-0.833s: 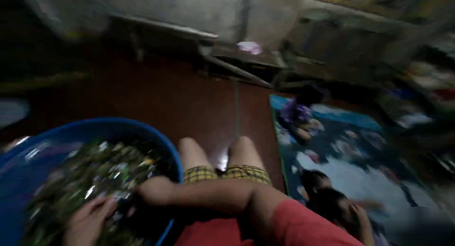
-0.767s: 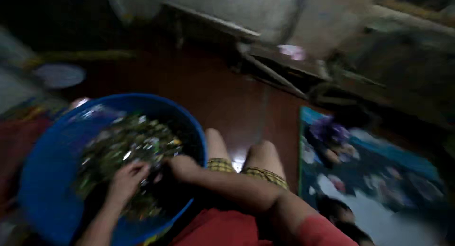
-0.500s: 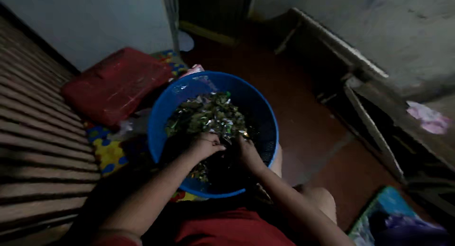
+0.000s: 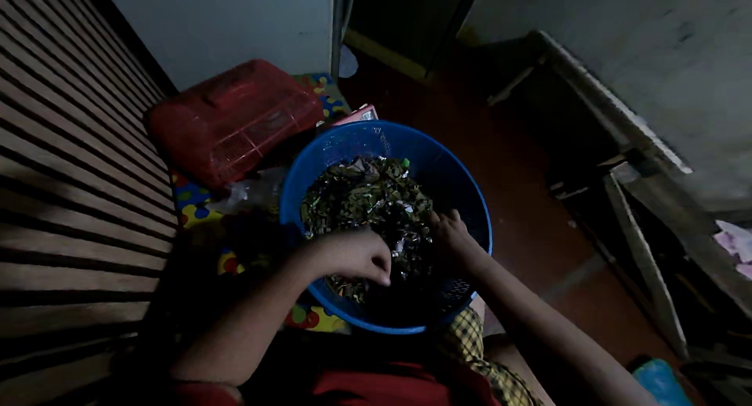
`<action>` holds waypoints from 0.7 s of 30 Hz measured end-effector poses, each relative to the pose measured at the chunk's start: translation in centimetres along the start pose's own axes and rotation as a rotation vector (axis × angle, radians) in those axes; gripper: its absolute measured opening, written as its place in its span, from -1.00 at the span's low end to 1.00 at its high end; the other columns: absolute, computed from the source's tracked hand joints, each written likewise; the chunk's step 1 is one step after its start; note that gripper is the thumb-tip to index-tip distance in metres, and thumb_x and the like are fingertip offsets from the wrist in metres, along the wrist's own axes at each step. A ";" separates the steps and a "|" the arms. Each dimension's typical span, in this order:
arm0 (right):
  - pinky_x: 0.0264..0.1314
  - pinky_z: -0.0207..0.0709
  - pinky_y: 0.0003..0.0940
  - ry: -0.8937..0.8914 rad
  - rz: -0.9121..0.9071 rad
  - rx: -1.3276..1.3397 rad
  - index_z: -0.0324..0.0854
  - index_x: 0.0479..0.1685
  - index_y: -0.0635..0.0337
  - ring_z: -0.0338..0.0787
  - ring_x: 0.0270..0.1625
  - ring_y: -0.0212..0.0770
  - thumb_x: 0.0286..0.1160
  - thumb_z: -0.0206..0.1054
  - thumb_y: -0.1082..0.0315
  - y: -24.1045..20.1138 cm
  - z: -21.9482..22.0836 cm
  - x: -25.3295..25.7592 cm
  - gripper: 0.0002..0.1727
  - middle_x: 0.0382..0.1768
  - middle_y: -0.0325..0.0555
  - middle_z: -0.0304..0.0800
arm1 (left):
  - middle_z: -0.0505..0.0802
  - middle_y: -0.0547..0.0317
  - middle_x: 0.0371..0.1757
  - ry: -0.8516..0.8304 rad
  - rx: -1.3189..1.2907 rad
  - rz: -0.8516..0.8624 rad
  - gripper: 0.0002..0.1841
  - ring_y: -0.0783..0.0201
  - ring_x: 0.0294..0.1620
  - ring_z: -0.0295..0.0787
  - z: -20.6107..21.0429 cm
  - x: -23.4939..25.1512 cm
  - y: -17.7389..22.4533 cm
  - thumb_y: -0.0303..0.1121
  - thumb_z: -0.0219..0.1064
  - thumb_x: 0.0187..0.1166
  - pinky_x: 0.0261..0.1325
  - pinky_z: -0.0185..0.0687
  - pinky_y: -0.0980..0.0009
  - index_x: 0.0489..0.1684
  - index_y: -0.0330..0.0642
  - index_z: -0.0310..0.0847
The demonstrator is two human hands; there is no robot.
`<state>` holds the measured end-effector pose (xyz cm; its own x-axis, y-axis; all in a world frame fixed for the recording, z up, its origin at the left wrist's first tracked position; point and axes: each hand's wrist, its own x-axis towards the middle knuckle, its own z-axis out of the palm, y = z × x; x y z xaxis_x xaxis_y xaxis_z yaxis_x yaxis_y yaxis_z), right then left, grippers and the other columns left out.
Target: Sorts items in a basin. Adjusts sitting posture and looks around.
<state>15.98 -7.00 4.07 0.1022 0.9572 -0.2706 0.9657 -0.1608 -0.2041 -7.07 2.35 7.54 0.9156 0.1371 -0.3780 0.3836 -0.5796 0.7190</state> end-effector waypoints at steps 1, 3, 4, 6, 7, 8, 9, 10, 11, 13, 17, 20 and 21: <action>0.57 0.33 0.33 -0.013 -0.005 0.006 0.45 0.49 0.37 0.36 0.61 0.44 0.33 0.52 0.28 0.0 -0.3 0.3 -0.31 0.39 0.36 0.59 | 0.87 -0.09 0.08 0.136 -0.061 -0.008 -0.75 0.03 0.16 0.80 -0.8 -0.3 -0.8 -0.30 0.40 0.65 0.35 0.61 -0.03 0.09 -0.27 0.81; 0.59 0.31 0.30 -0.061 0.012 0.001 0.41 0.53 0.34 0.32 0.64 0.42 0.32 0.55 0.24 -0.3 -0.9 0.8 -0.26 0.43 0.33 0.57 | 0.82 -0.06 0.19 0.469 -0.027 -0.090 -0.72 0.02 0.17 0.81 -2.3 0.0 -3.4 -0.34 0.50 0.56 0.29 0.71 -0.01 0.16 -0.18 0.78; 0.60 0.30 0.30 -0.080 0.017 -0.004 0.39 0.56 0.34 0.31 0.65 0.42 0.33 0.54 0.24 -0.6 -1.1 1.0 -0.24 0.43 0.33 0.57 | 0.75 -0.10 0.33 0.586 0.029 -0.142 -0.61 -0.06 0.27 0.75 -3.1 0.4 -4.9 -0.35 0.57 0.48 0.34 0.68 -0.07 0.28 -0.12 0.73; 0.62 0.27 0.29 -0.100 0.020 -0.005 0.35 0.60 0.35 0.29 0.67 0.42 0.35 0.51 0.26 -0.9 -1.3 1.3 -0.23 0.46 0.33 0.55 | 0.58 -0.17 0.54 0.689 0.104 -0.228 -0.32 -0.19 0.51 0.56 -3.8 1.4 -7.7 -0.38 0.67 0.34 0.51 0.51 -0.17 0.54 -0.03 0.57; 0.63 0.27 0.28 -0.105 0.018 -0.008 0.34 0.61 0.36 0.28 0.68 0.42 0.36 0.49 0.26 -1.1 -1.3 1.5 -0.23 0.46 0.34 0.55 | 0.52 -0.18 0.61 0.697 0.114 -0.266 -0.22 -0.21 0.57 0.50 -3.7 2.0 -8.9 -0.37 0.70 0.30 0.54 0.49 -0.18 0.64 0.03 0.49; 0.64 0.25 0.28 -0.104 0.008 -0.012 0.34 0.61 0.37 0.28 0.68 0.43 0.37 0.49 0.25 -1.2 -1.3 1.6 -0.23 0.46 0.36 0.54 | 0.48 -0.18 0.66 0.686 0.106 -0.297 -0.17 -0.23 0.61 0.46 -3.4 2.6 -9.8 -0.36 0.71 0.29 0.55 0.46 -0.20 0.69 0.06 0.43; 0.65 0.24 0.29 -0.091 -0.008 -0.026 0.36 0.60 0.37 0.28 0.67 0.43 0.39 0.48 0.24 -1.3 -1.3 1.9 -0.25 0.45 0.36 0.55 | 0.48 -0.19 0.66 0.666 0.090 -0.319 -0.18 -0.25 0.61 0.46 -3.0 3.1 -10.5 -0.36 0.69 0.31 0.56 0.44 -0.23 0.69 0.03 0.43; 0.65 0.22 0.30 -0.073 -0.017 -0.047 0.40 0.58 0.35 0.30 0.67 0.42 0.42 0.46 0.23 -1.5 -1.3 2.1 -0.29 0.44 0.35 0.57 | 0.53 -0.21 0.62 0.630 0.079 -0.342 -0.24 -0.24 0.59 0.49 -2.7 3.4 -10.9 -0.37 0.65 0.38 0.57 0.44 -0.21 0.67 -0.03 0.44; 0.65 0.21 0.31 -0.055 -0.020 -0.075 0.44 0.54 0.35 0.32 0.66 0.42 0.45 0.43 0.24 -1.9 -1.4 2.4 -0.34 0.41 0.34 0.60 | 0.63 -0.24 0.53 0.607 0.077 -0.360 -0.34 -0.23 0.55 0.55 -2.6 3.6 -11.2 -0.38 0.59 0.45 0.57 0.44 -0.21 0.61 -0.13 0.50; 0.65 0.23 0.31 -0.023 -0.022 -0.170 0.48 0.50 0.33 0.33 0.67 0.39 0.55 0.36 0.22 -2.8 -1.7 3.2 -0.43 0.37 0.30 0.65 | 0.75 -0.28 0.35 0.561 0.090 -0.391 -0.55 -0.22 0.44 0.66 -2.6 3.5 -11.3 -0.37 0.47 0.59 0.54 0.46 -0.18 0.43 -0.30 0.62; 0.58 0.29 0.29 0.080 -0.095 -0.306 0.56 0.36 0.37 0.43 0.57 0.40 0.52 0.38 0.28 -5.7 -1.8 5.1 -0.52 0.23 0.31 0.71 | 0.84 -0.24 0.15 0.617 0.069 -0.358 -0.73 -0.18 0.28 0.76 -2.6 3.2 -11.4 -0.34 0.40 0.66 0.44 0.55 -0.17 0.16 -0.32 0.77; 0.41 0.41 0.29 0.168 -0.184 -0.349 0.60 0.29 0.38 0.54 0.42 0.41 0.44 0.43 0.36 -7.4 -1.2 6.5 -0.55 0.10 0.30 0.76 | 0.84 -0.25 0.15 0.661 0.037 -0.327 -0.75 -0.16 0.27 0.77 -2.8 3.0 -11.0 -0.43 0.34 0.67 0.43 0.56 -0.13 0.18 -0.36 0.76; 0.36 0.44 0.27 0.181 -0.189 -0.367 0.62 0.25 0.36 0.55 0.40 0.39 0.41 0.45 0.38 -7.9 -1.1 6.9 -0.57 0.10 0.28 0.76 | 0.84 -0.26 0.15 0.663 0.029 -0.323 -0.74 -0.17 0.26 0.78 -2.8 2.9 -10.9 -0.46 0.32 0.66 0.43 0.56 -0.12 0.19 -0.38 0.75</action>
<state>9.36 1.13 4.84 -0.0751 0.9935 -0.0855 0.9889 0.0853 0.1219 -8.26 11.37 0.23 0.6419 0.7558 -0.1295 0.6514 -0.4483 0.6121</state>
